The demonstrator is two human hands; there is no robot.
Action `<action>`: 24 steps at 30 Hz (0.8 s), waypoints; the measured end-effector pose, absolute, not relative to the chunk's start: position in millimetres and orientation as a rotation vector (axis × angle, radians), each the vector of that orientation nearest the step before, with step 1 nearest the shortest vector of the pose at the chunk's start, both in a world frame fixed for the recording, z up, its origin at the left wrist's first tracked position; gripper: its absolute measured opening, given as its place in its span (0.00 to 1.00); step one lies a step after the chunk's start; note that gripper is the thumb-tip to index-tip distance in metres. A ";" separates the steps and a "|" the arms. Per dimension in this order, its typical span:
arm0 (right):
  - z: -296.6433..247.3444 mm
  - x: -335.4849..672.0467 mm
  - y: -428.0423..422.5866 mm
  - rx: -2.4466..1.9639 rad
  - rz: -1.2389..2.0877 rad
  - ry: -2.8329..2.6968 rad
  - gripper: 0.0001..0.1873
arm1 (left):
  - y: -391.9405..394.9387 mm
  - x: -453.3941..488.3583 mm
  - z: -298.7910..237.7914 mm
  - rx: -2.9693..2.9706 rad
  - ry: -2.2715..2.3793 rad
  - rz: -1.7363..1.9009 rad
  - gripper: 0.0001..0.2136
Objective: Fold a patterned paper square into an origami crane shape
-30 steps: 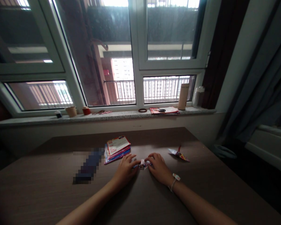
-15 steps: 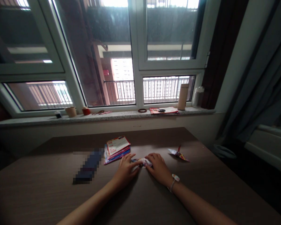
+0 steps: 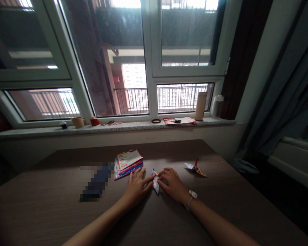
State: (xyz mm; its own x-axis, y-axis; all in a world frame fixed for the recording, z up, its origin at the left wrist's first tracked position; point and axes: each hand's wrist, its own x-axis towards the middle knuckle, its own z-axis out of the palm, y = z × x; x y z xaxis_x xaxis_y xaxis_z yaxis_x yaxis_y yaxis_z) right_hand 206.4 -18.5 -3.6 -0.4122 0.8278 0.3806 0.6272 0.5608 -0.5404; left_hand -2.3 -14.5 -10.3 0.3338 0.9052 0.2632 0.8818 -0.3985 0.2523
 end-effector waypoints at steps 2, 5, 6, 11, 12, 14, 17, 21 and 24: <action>-2.3 206.1 -19.1 -1.148 0.405 -2.183 0.10 | -14.7 -2.1 -10.0 2.519 1.682 0.565 0.17; -1.5 205.4 -20.3 -1.144 0.377 -2.190 0.09 | -15.2 -1.9 -9.5 2.529 1.675 0.600 0.18; -1.5 205.1 -20.7 -1.144 0.367 -2.190 0.09 | -15.2 -1.9 -9.3 2.533 1.669 0.627 0.19; -3.4 205.0 -20.3 -1.139 0.341 -2.199 0.09 | -13.5 -2.5 -8.7 2.547 1.615 0.771 0.16; -4.0 205.2 -19.9 -1.135 0.341 -2.201 0.09 | -13.2 -2.6 -8.5 2.547 1.605 0.778 0.15; -5.2 205.6 -19.2 -1.117 0.344 -2.205 0.09 | -12.8 -2.8 -8.2 2.543 1.595 0.766 0.14; -6.2 206.1 -18.6 -1.103 0.354 -2.209 0.08 | -13.1 -2.5 -7.4 2.532 1.607 0.737 0.13; -5.0 206.3 -19.2 -1.112 0.353 -2.227 0.09 | -15.0 -1.1 -6.1 2.509 1.649 0.722 0.12; -2.1 205.9 -20.4 -1.099 0.332 -2.247 0.10 | -16.7 -0.5 -5.3 2.492 1.675 0.722 0.12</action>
